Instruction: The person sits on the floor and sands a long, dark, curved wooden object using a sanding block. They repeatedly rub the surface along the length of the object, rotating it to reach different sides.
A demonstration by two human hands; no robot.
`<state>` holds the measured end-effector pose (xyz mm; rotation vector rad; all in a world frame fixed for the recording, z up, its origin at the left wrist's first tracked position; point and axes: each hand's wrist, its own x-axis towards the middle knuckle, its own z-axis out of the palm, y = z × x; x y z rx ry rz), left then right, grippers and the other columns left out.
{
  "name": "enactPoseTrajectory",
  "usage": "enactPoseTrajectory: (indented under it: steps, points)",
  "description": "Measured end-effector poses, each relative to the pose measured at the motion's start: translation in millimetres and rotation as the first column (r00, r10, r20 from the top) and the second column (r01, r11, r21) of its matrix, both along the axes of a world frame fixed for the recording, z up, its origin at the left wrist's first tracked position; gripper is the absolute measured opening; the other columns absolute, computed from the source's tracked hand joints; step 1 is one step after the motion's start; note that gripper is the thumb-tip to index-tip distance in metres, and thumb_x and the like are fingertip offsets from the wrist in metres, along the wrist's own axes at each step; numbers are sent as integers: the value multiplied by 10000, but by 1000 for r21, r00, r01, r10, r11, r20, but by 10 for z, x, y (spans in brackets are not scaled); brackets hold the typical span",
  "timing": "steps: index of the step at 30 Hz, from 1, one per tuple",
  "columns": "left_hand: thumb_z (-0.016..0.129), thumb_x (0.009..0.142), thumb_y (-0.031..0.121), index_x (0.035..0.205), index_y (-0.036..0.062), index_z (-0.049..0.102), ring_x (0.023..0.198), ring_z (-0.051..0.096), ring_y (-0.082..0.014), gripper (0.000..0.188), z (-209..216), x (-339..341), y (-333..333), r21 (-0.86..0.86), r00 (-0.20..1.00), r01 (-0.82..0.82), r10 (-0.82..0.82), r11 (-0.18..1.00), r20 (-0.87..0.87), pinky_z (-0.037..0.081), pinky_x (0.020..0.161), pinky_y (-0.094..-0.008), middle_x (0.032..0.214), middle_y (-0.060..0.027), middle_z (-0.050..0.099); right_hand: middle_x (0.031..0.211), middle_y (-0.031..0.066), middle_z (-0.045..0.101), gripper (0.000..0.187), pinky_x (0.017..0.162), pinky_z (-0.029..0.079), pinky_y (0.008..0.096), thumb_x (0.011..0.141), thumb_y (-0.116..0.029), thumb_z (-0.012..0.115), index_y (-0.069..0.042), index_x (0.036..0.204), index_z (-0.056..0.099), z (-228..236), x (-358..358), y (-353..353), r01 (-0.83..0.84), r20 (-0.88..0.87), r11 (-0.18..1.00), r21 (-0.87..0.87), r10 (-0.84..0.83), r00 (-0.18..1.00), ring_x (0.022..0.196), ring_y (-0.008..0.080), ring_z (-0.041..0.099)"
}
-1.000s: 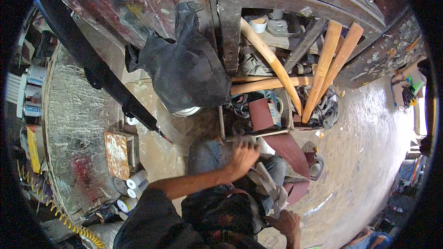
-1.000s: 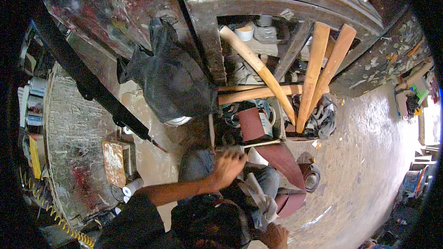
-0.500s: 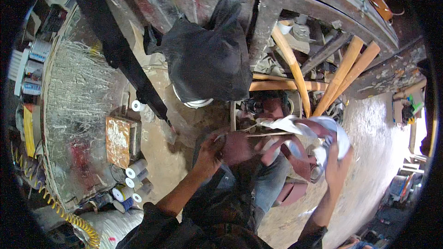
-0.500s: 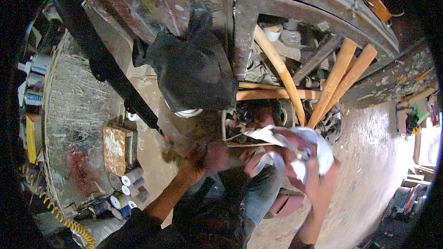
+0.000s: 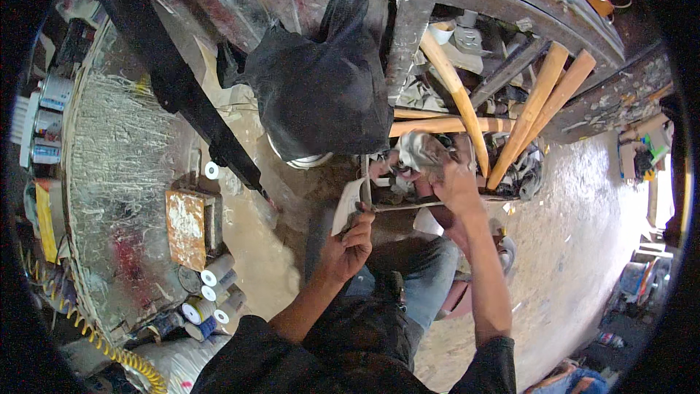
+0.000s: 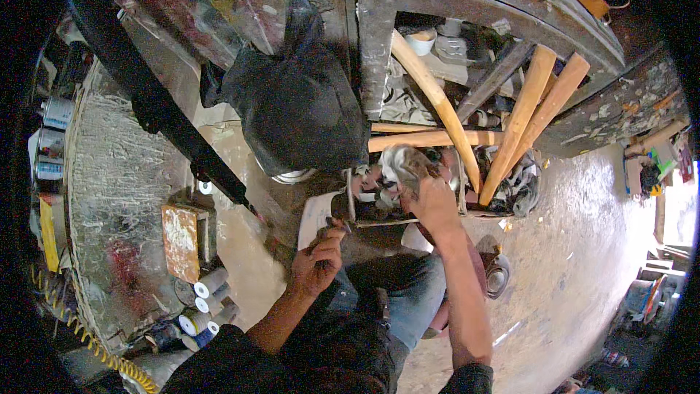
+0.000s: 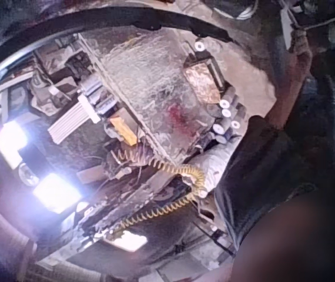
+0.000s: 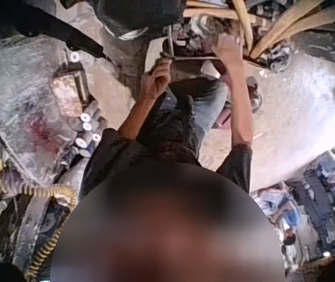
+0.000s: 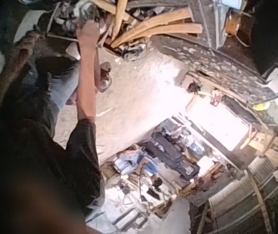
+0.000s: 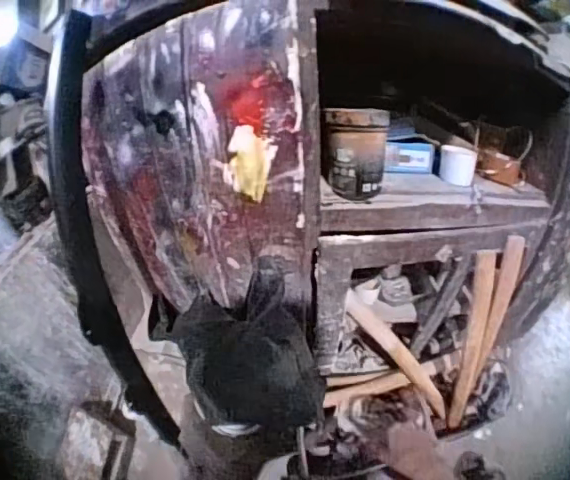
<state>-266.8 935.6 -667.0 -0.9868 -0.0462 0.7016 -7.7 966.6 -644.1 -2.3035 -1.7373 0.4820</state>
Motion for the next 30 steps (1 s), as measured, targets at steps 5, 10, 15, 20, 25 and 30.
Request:
enactPoseTrajectory:
  steps: [5,10,15,20,25,30]
  points:
    - [517,1049,187,1203,23,518,541,431,-101,225,68,-6,-19,256,825,390,-212,884,-524,423,473,-272,748,-3,423,959,262,721,742,757,572,432,966,-658,486,45,1106,675,-225,-135,-241,349,-719,893,-284,-439,539,827,368,715]
    - [596,1023,241,1115,82,574,481,465,-122,185,-28,-1,-226,214,209,974,66,77,-976,442,435,-303,628,3,449,1156,230,715,688,1021,461,437,995,-589,520,34,1275,606,-492,-259,-742,-102,-883,905,-413,-425,-198,1056,303,687]
    - [557,1047,257,1214,74,561,492,432,-97,248,-74,22,-437,219,210,961,66,167,-975,455,460,-294,650,17,434,615,-59,371,249,601,429,278,1021,-328,614,-100,926,587,-373,-423,-687,220,-825,837,-501,-385,-415,559,77,396]
    - [525,1060,235,1260,70,541,518,413,-89,260,68,-104,-412,271,252,882,100,385,-962,466,469,-307,653,17,416,612,-67,382,249,460,268,236,1020,-302,624,-134,861,533,-95,-642,-265,259,-846,843,-472,-349,-403,489,54,310]
    - [492,1079,258,1216,42,570,535,409,-80,267,148,-512,-329,261,198,933,252,248,-947,460,469,-293,652,21,416,665,-56,425,226,492,331,236,1044,-333,571,-131,945,555,-169,-874,-185,210,-806,895,-393,-226,-547,523,71,355]
    - [523,1059,220,1246,26,553,566,488,-119,271,496,-1252,-569,124,63,992,715,33,-696,487,476,-318,698,-17,504,675,-38,458,261,503,398,281,1051,-316,518,-118,882,541,593,123,-84,699,-951,645,-309,-231,-207,578,92,438]
